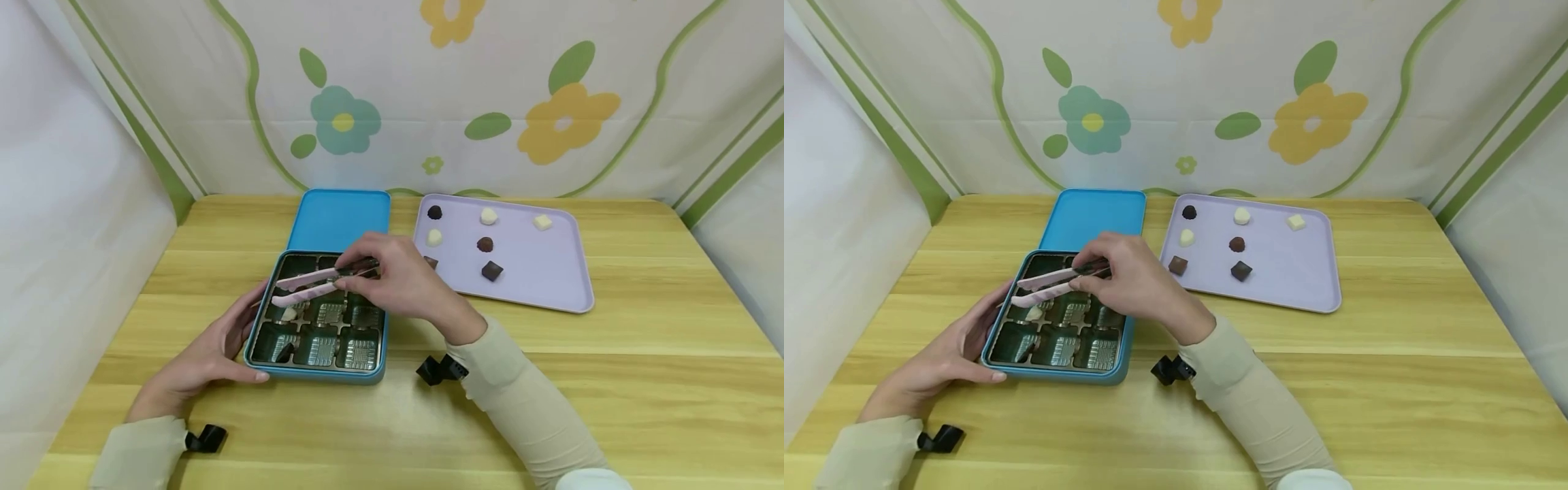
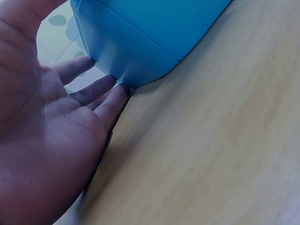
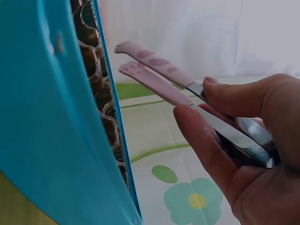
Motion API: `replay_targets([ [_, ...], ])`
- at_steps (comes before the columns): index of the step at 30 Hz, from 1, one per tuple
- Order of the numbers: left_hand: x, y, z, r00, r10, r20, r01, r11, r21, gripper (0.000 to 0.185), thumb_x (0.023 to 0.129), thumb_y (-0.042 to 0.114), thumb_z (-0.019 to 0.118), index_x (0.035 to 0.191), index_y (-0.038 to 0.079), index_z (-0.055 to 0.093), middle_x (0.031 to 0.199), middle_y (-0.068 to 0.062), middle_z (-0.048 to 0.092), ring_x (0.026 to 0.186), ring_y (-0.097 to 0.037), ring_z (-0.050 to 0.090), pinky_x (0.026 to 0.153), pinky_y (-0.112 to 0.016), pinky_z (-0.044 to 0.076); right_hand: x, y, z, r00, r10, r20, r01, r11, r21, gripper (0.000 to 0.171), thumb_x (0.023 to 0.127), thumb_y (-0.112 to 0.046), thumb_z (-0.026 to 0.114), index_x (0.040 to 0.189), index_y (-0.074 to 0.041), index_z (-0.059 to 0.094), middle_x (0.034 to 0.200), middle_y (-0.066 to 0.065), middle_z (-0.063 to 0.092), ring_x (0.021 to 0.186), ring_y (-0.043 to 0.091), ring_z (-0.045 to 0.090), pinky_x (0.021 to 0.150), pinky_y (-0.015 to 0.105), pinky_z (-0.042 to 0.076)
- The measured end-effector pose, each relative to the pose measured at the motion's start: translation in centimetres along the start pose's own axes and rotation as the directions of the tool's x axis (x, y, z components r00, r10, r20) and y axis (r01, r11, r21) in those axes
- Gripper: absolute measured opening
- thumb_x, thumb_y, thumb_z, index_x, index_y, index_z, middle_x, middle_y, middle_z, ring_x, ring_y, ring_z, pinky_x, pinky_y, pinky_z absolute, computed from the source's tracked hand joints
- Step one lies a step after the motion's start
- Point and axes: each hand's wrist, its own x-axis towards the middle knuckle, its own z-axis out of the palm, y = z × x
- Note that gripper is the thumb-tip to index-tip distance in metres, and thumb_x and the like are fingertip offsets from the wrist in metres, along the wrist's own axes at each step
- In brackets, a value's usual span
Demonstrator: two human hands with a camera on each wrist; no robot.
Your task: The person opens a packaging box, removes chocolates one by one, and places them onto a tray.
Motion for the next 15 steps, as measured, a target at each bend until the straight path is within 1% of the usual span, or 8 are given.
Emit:
replay_targets([
  [4, -0.1, 0.1, 0.0, 1.0, -0.001, 0.004, 0.001, 1.0, -0.011, 0.135, 0.072, -0.016, 0.088, 0.175, 0.021, 0.01, 0.18, -0.009, 0.012, 0.151, 0.006, 0.037, 0.113, -0.01, 0.04, 0.3, 0.0, 0.3, 0.999, -0.018, 0.046, 0.021, 0.996, -0.083, 0.016, 0.095, -0.016, 0.083, 0.11, -0.008, 0.082, 0.102, 0.004, 0.076, 0.088, 0.011, 0.068, 0.077, 0.023, 0.054],
  [8, -0.1, 0.0, 0.3, 1.0, -0.003, 0.016, 0.004, 1.0, -0.03, 0.134, 0.073, -0.016, 0.088, 0.175, 0.02, 0.01, 0.18, -0.01, 0.012, 0.151, 0.005, 0.037, 0.113, -0.011, 0.04, 0.6, -0.3, 0.3, 0.995, -0.03, 0.096, 0.045, 0.987, -0.156, 0.016, 0.096, -0.018, 0.083, 0.109, -0.009, 0.082, 0.102, 0.003, 0.076, 0.082, 0.012, 0.062, 0.075, 0.025, 0.05],
  [11, -0.1, -0.1, 0.6, 1.0, -0.003, 0.017, 0.004, 0.999, -0.042, 0.134, 0.073, -0.016, 0.088, 0.175, 0.02, 0.01, 0.18, -0.012, 0.013, 0.151, 0.004, 0.038, 0.113, -0.012, 0.041, 1.0, -0.8, 0.2, 0.988, -0.033, 0.154, 0.064, 0.977, -0.204, 0.016, 0.097, -0.018, 0.082, 0.11, -0.01, 0.082, 0.105, 0.002, 0.076, 0.083, 0.013, 0.059, 0.076, 0.026, 0.049],
  [15, -0.2, -0.1, 0.6, 1.0, -0.003, 0.016, 0.004, 0.999, -0.042, 0.134, 0.072, -0.017, 0.088, 0.175, 0.02, 0.01, 0.18, -0.012, 0.014, 0.151, 0.004, 0.039, 0.113, -0.012, 0.042, 1.8, -1.7, 0.4, 0.971, -0.026, 0.236, 0.092, 0.958, -0.271, 0.016, 0.1, -0.018, 0.078, 0.112, -0.009, 0.082, 0.108, 0.005, 0.075, 0.086, 0.016, 0.059, 0.077, 0.029, 0.048],
])
